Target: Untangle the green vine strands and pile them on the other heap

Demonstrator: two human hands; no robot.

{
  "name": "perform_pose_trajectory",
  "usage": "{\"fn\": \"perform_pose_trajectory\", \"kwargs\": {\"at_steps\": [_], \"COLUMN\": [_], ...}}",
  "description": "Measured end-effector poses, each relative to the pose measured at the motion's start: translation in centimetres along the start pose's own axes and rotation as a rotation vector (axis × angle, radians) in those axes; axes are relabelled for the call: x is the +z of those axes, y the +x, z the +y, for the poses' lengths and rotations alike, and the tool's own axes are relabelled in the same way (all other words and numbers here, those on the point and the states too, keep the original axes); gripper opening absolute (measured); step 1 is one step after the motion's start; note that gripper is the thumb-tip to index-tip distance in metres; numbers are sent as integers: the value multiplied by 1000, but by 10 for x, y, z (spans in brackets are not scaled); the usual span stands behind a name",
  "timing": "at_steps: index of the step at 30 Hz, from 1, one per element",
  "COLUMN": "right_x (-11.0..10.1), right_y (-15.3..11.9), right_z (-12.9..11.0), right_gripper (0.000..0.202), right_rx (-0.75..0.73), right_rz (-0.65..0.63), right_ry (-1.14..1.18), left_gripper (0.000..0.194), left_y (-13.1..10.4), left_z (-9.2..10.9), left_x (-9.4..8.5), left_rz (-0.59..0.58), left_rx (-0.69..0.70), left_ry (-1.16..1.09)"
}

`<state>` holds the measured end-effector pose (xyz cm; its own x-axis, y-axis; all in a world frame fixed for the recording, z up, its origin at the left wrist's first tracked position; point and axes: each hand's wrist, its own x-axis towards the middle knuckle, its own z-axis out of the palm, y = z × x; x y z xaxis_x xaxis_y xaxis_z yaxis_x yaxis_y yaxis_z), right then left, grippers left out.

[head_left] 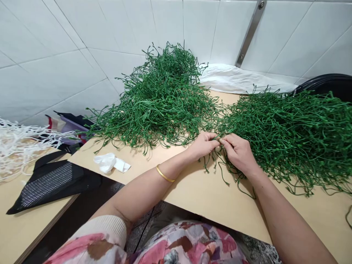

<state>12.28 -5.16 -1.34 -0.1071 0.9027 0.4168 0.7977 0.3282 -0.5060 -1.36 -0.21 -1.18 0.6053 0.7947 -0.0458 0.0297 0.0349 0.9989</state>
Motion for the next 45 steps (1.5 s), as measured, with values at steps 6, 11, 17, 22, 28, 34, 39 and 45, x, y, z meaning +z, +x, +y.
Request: {"fn": "perform_pose_trajectory", "kwargs": {"at_steps": [6,11,17,22,28,34,39,45], "right_x": [2,-3,-9,-12,-18,-11,-11,-12], "right_y": [-1,-2,0,1,0,2,4,0], "right_z": [2,3,-3,-1,-9,-15,-2,4], "right_gripper": [21,21,26,24,31,30,29,24], "right_rx": [39,10,56,55,123,378,405,270], "right_rz": [-99,-149,-139,-162,-251,-124,0,275], "right_ry": [-80,-241,-76,-47,559,1027,783,271], "left_gripper": [6,7,8,15,14,16,19,27], "left_y": [2,2,1,-1,-9,-10,2,7], "left_z": [-3,-5,-2,3,11,10,4,-6], "left_x": [-4,-6,-7,-7,-11,-11,-12,-11], "left_rz": [-62,-153,-224,-209,-291,-257,-127,-57], "left_rx": [52,62,-7,7,35,-13,-142,-180], "left_ry": [77,102,25,56,-95,-461,-568,-633]}}
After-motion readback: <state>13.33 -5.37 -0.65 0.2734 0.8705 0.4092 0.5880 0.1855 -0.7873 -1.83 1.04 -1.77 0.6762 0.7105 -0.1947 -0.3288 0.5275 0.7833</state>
